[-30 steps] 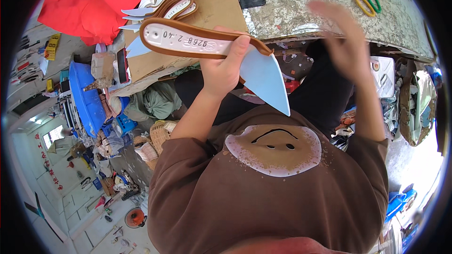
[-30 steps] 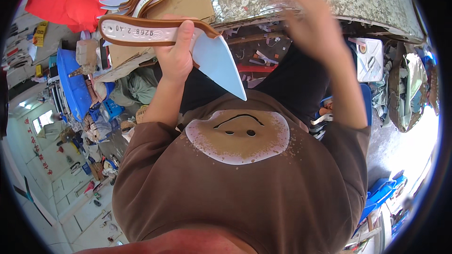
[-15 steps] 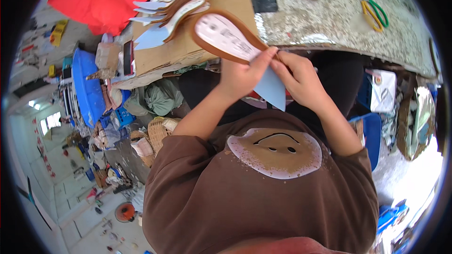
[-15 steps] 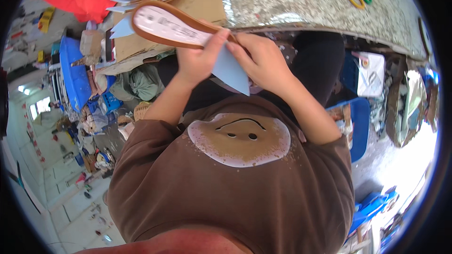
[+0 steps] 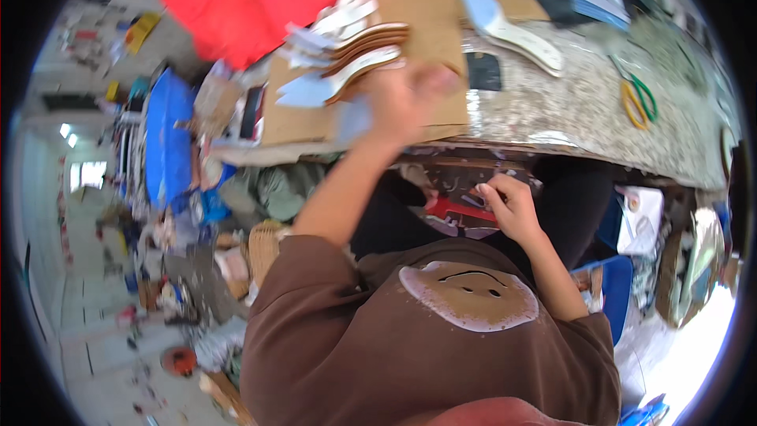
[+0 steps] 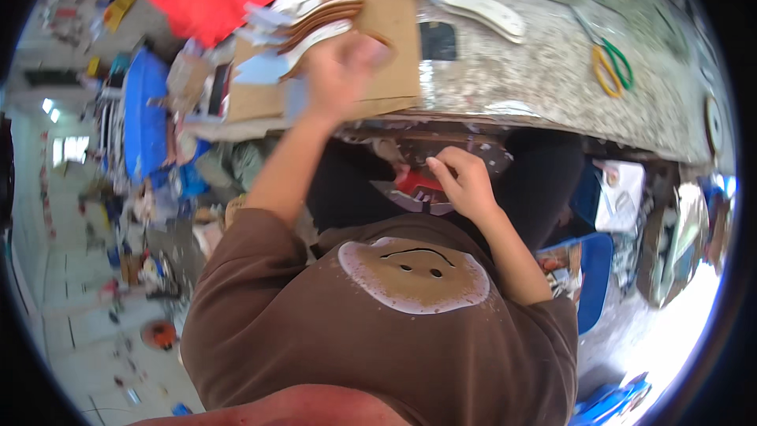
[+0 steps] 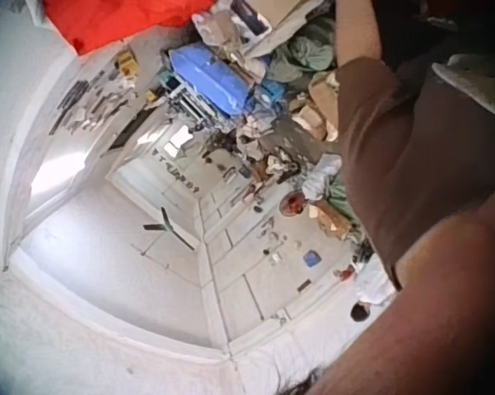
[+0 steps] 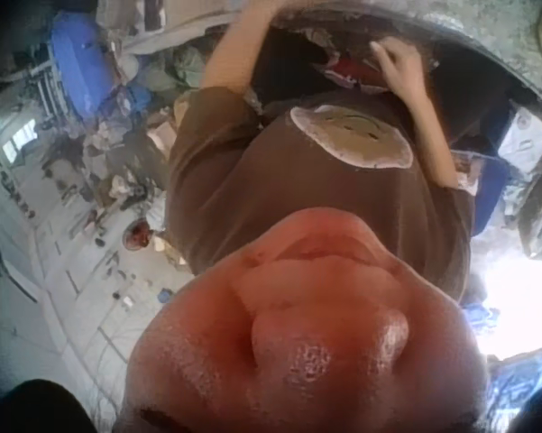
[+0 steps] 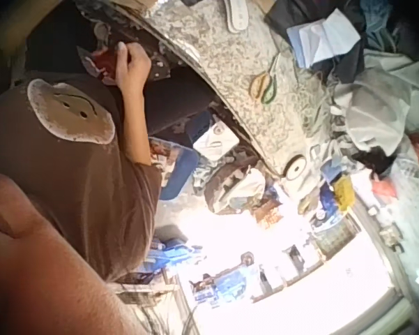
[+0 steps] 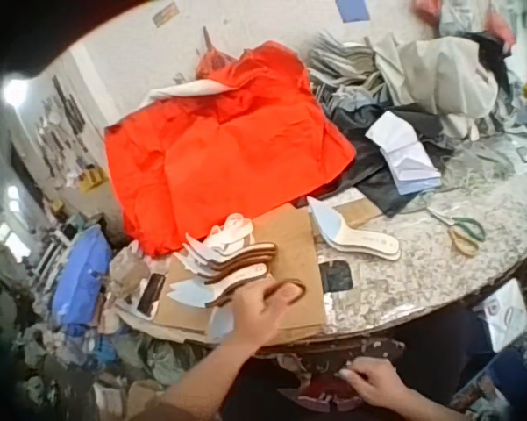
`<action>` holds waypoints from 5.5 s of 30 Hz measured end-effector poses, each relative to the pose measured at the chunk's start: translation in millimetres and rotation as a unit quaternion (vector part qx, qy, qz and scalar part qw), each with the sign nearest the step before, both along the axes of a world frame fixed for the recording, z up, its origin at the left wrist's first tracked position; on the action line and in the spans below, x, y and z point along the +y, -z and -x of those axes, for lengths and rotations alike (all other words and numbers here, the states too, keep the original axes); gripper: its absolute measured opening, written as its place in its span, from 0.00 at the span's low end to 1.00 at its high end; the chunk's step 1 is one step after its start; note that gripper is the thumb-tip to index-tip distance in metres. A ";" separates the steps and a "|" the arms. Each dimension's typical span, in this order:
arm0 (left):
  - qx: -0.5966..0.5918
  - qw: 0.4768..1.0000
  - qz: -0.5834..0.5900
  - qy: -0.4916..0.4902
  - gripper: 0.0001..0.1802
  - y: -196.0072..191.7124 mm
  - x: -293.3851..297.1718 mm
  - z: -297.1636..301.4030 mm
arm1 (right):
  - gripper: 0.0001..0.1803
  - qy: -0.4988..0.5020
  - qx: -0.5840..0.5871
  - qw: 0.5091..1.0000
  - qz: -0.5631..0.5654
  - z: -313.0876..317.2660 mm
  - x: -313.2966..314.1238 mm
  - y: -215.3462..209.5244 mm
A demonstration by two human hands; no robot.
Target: Applying leather trim or edging to shoe soles or heel components using scissors.
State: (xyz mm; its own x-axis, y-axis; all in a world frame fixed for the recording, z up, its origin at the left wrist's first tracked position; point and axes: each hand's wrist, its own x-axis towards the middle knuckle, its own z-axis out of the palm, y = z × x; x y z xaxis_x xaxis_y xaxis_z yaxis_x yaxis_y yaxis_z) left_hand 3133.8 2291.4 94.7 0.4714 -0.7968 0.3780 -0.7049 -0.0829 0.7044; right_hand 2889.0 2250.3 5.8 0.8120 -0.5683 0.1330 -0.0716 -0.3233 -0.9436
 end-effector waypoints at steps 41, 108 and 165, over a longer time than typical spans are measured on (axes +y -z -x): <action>-0.127 0.980 -0.130 0.083 0.06 -12.2 -1.5 66.1 | 0.20 0.606 0.188 0.769 0.075 412.7 -344.7 29.7; 0.622 0.777 -0.026 0.096 0.05 39.1 0.3 130.2 | 0.35 -0.092 0.244 0.963 -0.074 95.8 -53.3 -64.0; 0.497 0.814 -0.049 0.298 0.43 19.0 -44.2 36.0 | 0.22 -0.036 0.132 0.982 0.131 3.2 -118.0 -105.0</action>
State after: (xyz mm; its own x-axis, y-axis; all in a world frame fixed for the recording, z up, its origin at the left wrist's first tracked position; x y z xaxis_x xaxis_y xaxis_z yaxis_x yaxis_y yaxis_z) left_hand 3097.8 2247.1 75.7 0.0245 -0.9991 -0.0336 0.2729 -0.0256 0.9617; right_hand 2885.8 2132.3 110.9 0.8750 -0.4818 0.0471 -0.2695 -0.5657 -0.7793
